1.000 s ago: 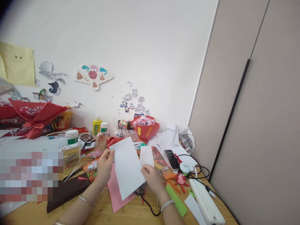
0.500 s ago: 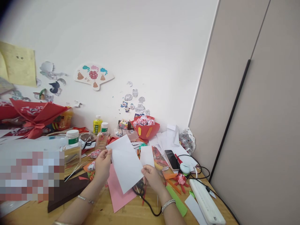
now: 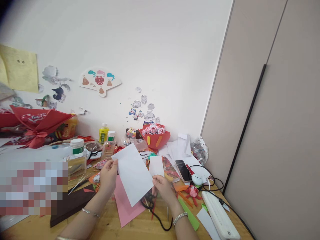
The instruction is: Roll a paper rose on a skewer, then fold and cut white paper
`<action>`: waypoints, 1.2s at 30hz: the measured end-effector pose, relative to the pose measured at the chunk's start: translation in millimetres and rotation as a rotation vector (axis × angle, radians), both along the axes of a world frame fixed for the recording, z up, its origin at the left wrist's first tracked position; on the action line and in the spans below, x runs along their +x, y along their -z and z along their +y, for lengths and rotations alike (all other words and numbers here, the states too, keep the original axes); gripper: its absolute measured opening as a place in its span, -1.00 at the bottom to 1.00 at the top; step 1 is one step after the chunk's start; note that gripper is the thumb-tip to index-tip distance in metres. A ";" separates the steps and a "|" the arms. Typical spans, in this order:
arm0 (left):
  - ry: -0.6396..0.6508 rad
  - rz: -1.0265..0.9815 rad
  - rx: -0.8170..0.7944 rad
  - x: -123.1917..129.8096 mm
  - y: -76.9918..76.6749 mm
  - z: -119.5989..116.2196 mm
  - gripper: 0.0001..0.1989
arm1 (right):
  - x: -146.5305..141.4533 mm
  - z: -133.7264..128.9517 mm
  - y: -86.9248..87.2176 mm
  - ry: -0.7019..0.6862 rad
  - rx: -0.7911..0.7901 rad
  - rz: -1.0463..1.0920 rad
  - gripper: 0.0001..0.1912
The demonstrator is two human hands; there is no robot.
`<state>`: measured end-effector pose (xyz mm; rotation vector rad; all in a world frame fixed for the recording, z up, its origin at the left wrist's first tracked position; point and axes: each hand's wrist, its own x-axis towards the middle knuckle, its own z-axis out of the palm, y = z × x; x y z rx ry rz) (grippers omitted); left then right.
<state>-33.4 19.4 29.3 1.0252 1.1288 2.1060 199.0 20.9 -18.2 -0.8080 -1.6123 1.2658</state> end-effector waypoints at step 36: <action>0.036 -0.020 -0.028 0.7 -0.1 1.5 -0.60 | 2.7 -1.9 -4.9 -0.045 0.021 -0.001 -0.68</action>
